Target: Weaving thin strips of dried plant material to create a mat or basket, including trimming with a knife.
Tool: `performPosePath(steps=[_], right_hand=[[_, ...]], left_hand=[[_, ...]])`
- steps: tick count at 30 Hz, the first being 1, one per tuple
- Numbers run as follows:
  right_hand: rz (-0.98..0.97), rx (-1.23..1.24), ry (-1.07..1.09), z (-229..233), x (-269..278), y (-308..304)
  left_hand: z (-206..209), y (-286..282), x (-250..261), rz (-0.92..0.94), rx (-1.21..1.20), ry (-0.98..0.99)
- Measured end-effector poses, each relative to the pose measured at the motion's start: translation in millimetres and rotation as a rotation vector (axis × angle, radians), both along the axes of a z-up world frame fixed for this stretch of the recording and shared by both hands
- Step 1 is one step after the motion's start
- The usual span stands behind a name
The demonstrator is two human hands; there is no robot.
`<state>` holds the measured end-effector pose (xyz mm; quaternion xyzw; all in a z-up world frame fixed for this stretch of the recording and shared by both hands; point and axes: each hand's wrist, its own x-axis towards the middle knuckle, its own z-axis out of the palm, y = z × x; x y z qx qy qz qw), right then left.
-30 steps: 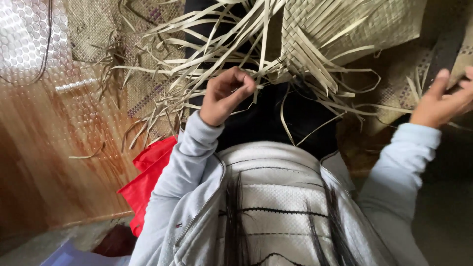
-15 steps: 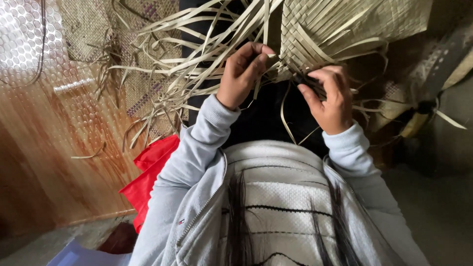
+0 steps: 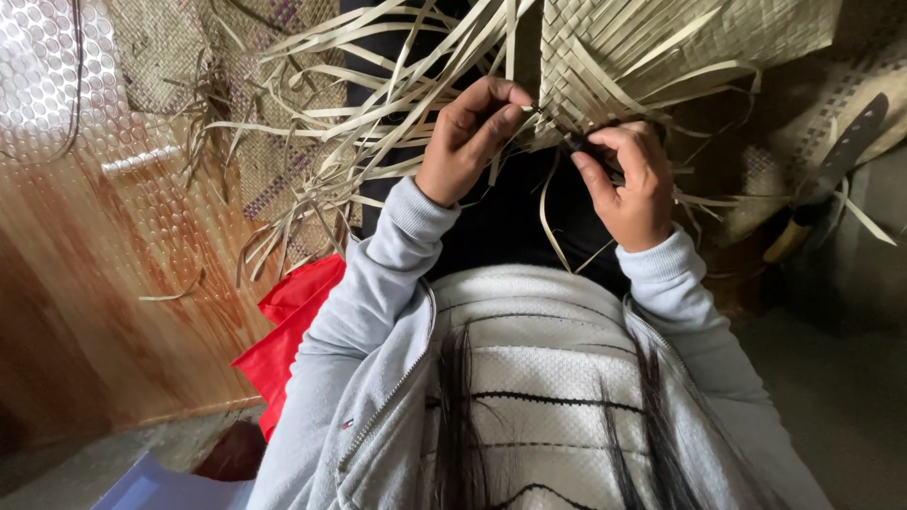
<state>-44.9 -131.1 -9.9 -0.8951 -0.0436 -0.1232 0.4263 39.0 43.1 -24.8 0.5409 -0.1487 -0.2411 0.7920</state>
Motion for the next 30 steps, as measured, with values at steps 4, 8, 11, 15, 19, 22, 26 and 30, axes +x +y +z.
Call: performPosePath(steps=[4,8,11,15,19,22,26,30], right_hand=[[-0.002,0.001,0.002,-0.3,0.3,-0.5],[0.005,0.001,0.009,1.8,0.3,-0.5],[0.011,0.001,-0.001,2.0,0.5,-0.2],[0.02,-0.01,-0.023,1.5,0.7,-0.3],[0.015,-0.029,-0.032,0.3,0.7,-0.4],[0.018,-0.052,-0.046,1.8,0.3,0.1],[0.016,-0.11,-0.064,5.4,-0.3,1.5],[0.033,-0.096,-0.034,7.0,-0.9,1.7]], left_hand=[[2.7,-1.3,0.2,-0.011,0.003,0.023],[3.3,-3.1,1.0,-0.01,-0.022,0.003],[3.4,-4.2,1.0,-0.004,-0.022,-0.002],[6.4,-5.9,1.2,-0.001,-0.026,-0.012],[9.6,-7.5,4.1,-0.01,-0.023,-0.012],[10.1,-8.6,7.2,-0.02,0.0,-0.042],[16.8,-9.5,11.6,-0.013,0.113,-0.133],[24.2,-11.4,12.4,0.012,0.184,-0.186]])
